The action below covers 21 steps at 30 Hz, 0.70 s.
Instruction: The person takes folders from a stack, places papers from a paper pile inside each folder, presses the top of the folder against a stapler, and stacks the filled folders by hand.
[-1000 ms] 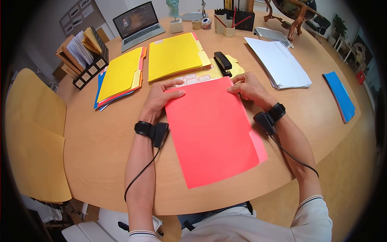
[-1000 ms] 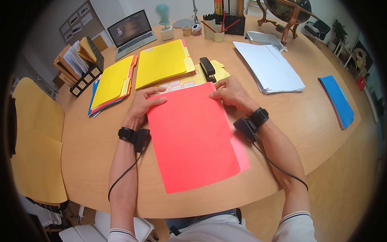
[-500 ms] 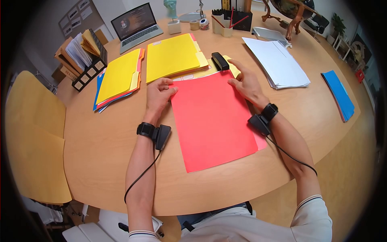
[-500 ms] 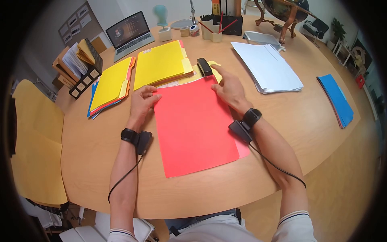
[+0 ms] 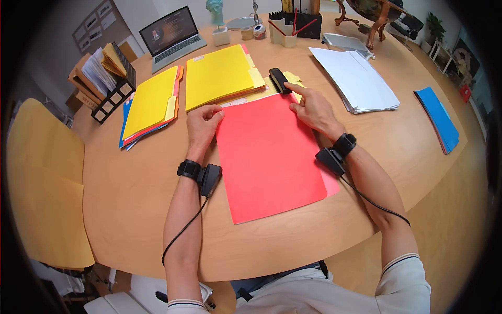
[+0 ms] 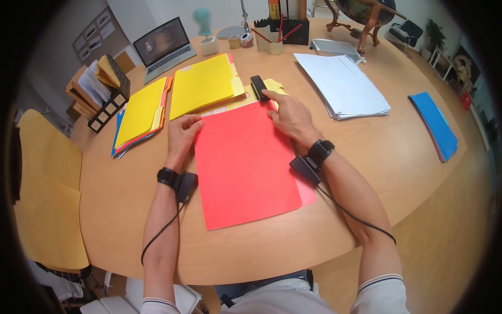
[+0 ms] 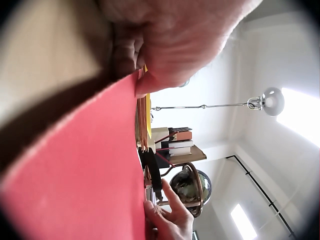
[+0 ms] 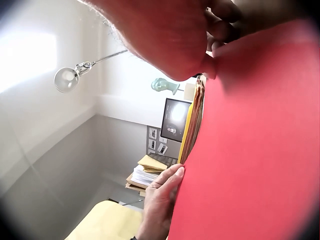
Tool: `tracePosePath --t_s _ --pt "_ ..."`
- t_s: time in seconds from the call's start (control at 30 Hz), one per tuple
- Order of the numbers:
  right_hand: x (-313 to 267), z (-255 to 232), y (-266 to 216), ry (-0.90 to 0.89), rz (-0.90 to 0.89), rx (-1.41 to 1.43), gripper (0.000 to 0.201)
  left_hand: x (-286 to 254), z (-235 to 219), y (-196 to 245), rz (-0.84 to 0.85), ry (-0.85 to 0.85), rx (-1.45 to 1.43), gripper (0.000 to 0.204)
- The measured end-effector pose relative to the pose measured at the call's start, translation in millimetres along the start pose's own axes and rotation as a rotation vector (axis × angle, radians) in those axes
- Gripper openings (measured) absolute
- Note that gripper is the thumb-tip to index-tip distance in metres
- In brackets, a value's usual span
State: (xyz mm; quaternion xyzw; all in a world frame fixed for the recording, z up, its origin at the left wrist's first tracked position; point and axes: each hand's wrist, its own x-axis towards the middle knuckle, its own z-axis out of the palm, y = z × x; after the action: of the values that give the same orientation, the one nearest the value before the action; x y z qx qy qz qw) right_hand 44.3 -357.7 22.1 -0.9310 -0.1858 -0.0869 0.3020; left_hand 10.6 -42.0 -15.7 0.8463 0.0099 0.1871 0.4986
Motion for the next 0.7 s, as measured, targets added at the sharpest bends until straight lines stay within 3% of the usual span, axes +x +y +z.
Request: tracePosePath --t_s 0.13,0.2,0.27,0.33,0.37,0.4,0.43,0.47,0.57,0.63,0.7 --pt "1 3 9 0.007 0.059 0.091 0.068 -2 2 7 -0.012 0.016 0.037 0.012" --pt "3 5 21 0.049 0.072 0.302 0.077 0 2 5 0.009 0.003 0.072 0.011" --pt "6 8 27 0.068 0.033 0.337 0.075 0 0 6 0.036 -0.008 0.109 0.011" --pt "4 -4 23 -0.095 0.257 0.529 0.063 -1 -3 9 -0.059 -0.109 -0.058 0.009" --pt "4 -12 21 -0.174 0.308 0.636 0.036 -4 -10 14 -0.059 -0.107 -0.057 0.009" --pt "4 -18 21 -0.175 0.305 0.636 0.036 -9 -20 20 -0.160 -0.181 -0.235 0.008" --pt "5 -24 22 -0.295 0.295 0.679 0.025 -12 -29 26 -0.261 -0.255 -0.412 0.007" --pt "4 -29 24 -0.416 0.285 0.722 0.017 -14 -34 28 -0.263 -0.254 -0.411 0.007" --pt "1 -33 25 -0.470 0.241 0.692 0.020 -16 -40 36 -0.296 -0.369 -0.343 0.005" --pt "2 -34 24 -0.501 0.233 0.636 0.019 -15 -33 47 -0.205 -0.603 -0.068 0.007" --pt "2 -33 19 -0.470 0.230 0.577 0.017 -15 -27 52 -0.222 -0.615 -0.062 0.006"
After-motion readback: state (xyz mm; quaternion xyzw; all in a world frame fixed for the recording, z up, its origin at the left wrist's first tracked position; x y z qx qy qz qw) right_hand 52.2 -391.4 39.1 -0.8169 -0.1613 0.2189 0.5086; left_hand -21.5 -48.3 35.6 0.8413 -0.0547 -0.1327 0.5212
